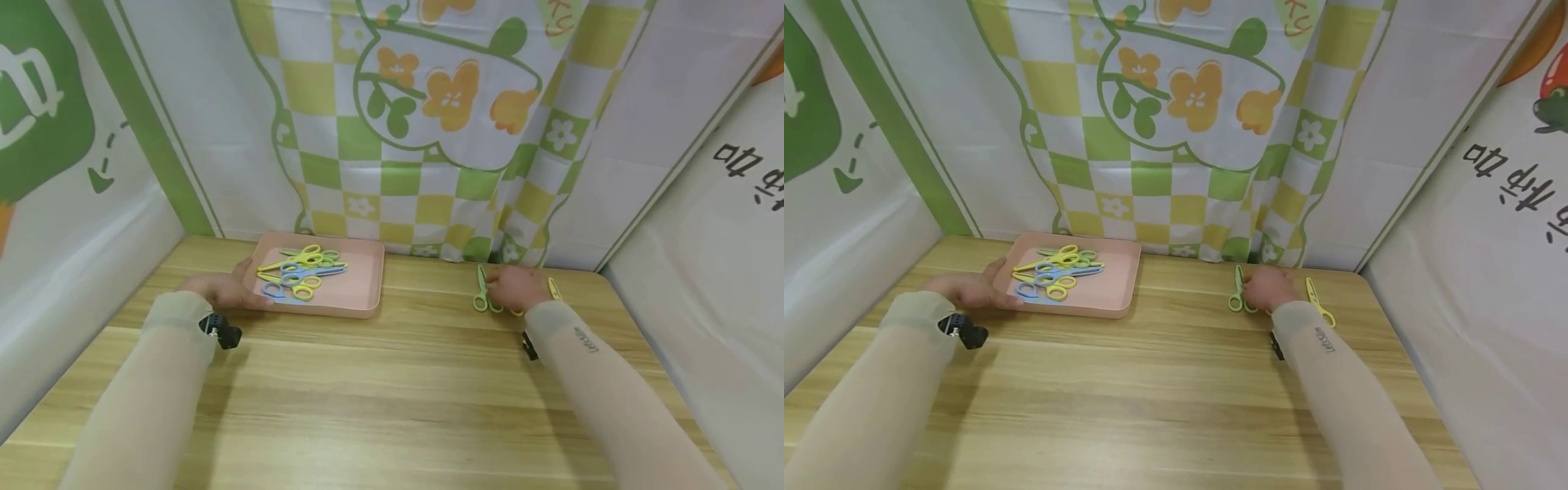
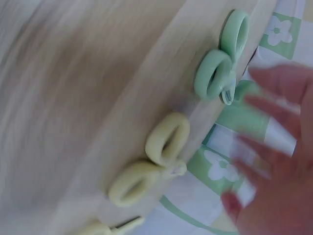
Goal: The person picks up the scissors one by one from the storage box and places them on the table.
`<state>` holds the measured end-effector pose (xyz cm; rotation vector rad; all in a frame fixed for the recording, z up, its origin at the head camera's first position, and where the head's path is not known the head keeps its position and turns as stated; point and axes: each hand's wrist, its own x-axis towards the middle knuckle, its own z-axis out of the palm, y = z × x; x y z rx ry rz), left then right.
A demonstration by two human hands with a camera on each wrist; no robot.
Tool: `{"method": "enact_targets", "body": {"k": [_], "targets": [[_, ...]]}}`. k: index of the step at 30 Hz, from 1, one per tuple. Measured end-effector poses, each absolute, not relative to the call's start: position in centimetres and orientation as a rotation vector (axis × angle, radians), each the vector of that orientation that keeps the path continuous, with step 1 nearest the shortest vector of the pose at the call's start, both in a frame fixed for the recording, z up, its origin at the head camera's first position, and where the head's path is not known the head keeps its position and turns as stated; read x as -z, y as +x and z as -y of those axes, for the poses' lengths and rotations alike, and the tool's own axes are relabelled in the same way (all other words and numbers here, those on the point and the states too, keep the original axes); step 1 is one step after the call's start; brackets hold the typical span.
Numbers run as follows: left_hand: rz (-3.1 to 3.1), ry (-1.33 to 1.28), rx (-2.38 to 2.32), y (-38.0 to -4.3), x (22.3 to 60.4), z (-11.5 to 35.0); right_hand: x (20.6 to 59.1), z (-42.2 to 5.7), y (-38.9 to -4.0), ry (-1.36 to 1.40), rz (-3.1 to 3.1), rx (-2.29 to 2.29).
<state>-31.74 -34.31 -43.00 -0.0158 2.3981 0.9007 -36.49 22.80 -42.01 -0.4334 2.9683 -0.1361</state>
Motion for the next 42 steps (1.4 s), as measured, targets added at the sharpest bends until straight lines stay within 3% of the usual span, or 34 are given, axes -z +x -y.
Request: {"method": "enact_targets", "body": {"k": [6,29,33,42], "targets": [[-2.402,-0.005,-0.918,-31.5,43.3,34.4,42.4,-22.2,-36.5,-0.580,-2.886,0.097],[-2.404,-0.031,-0.904,-31.3,42.8,34.1,40.6,-22.5,-36.3,-0.520,-2.991,0.103],[-2.415,-0.016,-0.884,-31.6,43.0,34.3,40.2,-20.3,-36.0,-0.547,-2.961,0.149],[-2.383,-0.031,-0.962,-30.9,42.2,33.6,39.8,-9.6,-33.5,-0.992,-2.871,0.157]]}}
